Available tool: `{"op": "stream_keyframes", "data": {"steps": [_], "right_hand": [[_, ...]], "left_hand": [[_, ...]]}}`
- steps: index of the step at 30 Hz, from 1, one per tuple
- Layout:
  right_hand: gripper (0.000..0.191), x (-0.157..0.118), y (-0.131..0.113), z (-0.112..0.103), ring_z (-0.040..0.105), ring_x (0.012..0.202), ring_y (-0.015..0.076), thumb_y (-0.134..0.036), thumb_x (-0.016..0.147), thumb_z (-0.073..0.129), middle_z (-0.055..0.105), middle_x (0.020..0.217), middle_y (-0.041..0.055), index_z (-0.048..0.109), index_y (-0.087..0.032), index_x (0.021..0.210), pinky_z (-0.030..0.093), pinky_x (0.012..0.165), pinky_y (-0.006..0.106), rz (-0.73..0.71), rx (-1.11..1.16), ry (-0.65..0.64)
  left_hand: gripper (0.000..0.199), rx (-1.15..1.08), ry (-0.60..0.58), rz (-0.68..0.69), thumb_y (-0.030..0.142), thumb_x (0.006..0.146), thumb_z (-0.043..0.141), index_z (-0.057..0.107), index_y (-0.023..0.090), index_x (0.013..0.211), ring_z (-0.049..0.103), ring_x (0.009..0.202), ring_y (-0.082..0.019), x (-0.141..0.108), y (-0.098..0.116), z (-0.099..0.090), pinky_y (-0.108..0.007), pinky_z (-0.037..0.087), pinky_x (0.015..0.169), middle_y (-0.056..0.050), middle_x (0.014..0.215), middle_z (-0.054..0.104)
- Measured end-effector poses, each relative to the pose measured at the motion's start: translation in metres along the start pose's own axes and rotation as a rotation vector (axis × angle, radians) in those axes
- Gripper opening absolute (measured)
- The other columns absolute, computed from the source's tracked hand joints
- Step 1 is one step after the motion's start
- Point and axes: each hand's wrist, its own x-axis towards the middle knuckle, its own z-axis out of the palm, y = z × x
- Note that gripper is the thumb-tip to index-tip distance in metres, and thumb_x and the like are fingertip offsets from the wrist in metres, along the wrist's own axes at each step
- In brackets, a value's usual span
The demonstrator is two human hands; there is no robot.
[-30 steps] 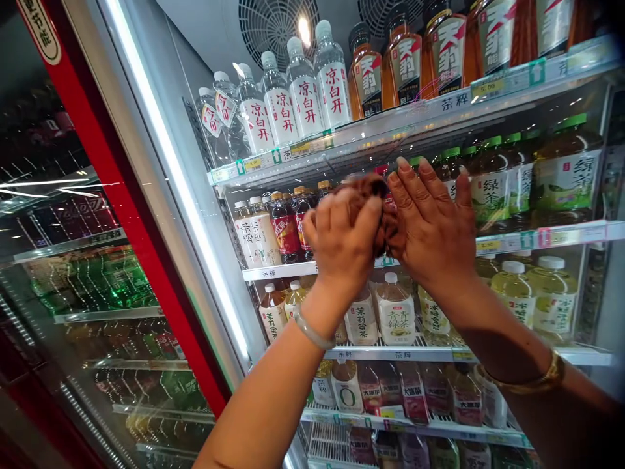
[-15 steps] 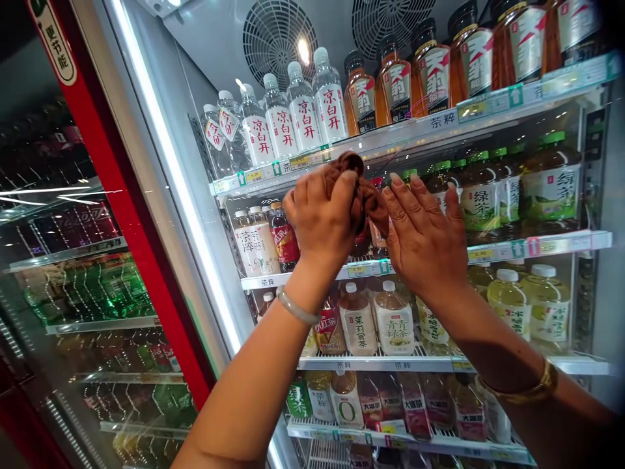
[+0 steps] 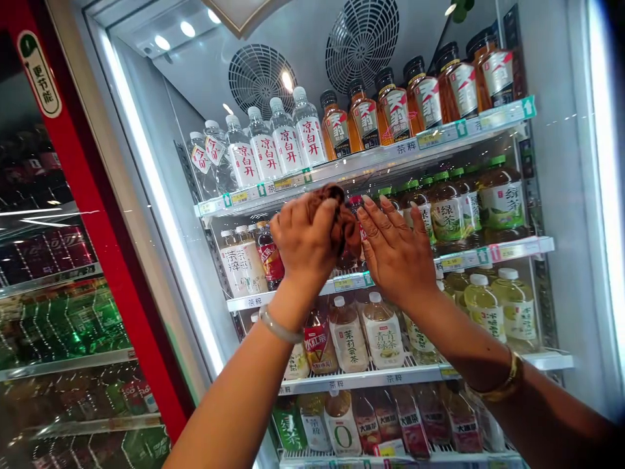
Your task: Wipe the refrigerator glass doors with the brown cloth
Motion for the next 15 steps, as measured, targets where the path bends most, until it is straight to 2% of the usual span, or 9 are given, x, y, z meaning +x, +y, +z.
{"op": "stream_keyframes", "data": {"steps": [2, 4, 8, 11, 15], "right_hand": [[0.069, 0.001, 0.003, -0.003, 0.035, 0.158, 0.0206, -0.024, 0.104, 0.045, 0.040, 0.167, 0.0008, 0.018, -0.028, 0.168, 0.016, 0.135, 0.055, -0.021, 0.016, -0.023], [0.066, 0.003, 0.014, -0.009, 0.038, 0.157, 0.0195, -0.024, 0.104, 0.043, 0.042, 0.166, 0.0003, 0.023, -0.029, 0.167, 0.018, 0.134, 0.053, -0.034, 0.022, -0.054], [0.060, 0.006, 0.059, -0.026, 0.040, 0.155, 0.0235, -0.028, 0.104, 0.045, 0.043, 0.166, 0.0025, 0.035, -0.030, 0.163, 0.023, 0.132, 0.056, 0.066, -0.011, -0.050], [0.060, 0.005, 0.095, -0.037, 0.038, 0.156, 0.0283, -0.033, 0.103, 0.046, 0.043, 0.166, 0.0048, 0.037, -0.030, 0.162, 0.018, 0.132, 0.064, 0.139, -0.054, -0.036], [0.061, 0.000, 0.117, -0.040, 0.032, 0.160, 0.0290, -0.037, 0.104, 0.046, 0.036, 0.170, 0.0051, 0.034, -0.030, 0.163, 0.015, 0.131, 0.068, 0.117, -0.079, -0.082]], "left_hand": [[0.030, -0.009, -0.001, -0.057, 0.038, 0.093, 0.071, 0.071, 0.030, 0.122, 0.057, 0.118, -0.032, 0.014, 0.004, 0.007, -0.047, 0.039, 0.096, -0.013, 0.129, 0.070], [0.029, -0.039, 0.001, -0.070, 0.036, 0.094, 0.071, 0.071, 0.028, 0.122, 0.057, 0.119, -0.033, 0.009, 0.016, 0.008, -0.048, 0.037, 0.098, -0.015, 0.130, 0.069], [0.019, -0.080, 0.038, 0.054, 0.028, 0.095, 0.069, 0.073, 0.028, 0.113, 0.059, 0.114, -0.030, -0.030, 0.053, 0.000, -0.047, 0.038, 0.099, -0.012, 0.118, 0.072], [0.017, -0.132, 0.035, 0.117, 0.025, 0.095, 0.069, 0.073, 0.029, 0.110, 0.061, 0.113, -0.028, -0.059, 0.081, -0.004, -0.047, 0.038, 0.101, -0.010, 0.113, 0.074], [0.015, -0.189, 0.033, 0.162, 0.028, 0.093, 0.072, 0.074, 0.029, 0.108, 0.062, 0.112, -0.027, -0.069, 0.117, 0.002, -0.047, 0.039, 0.101, -0.009, 0.112, 0.076]]}}
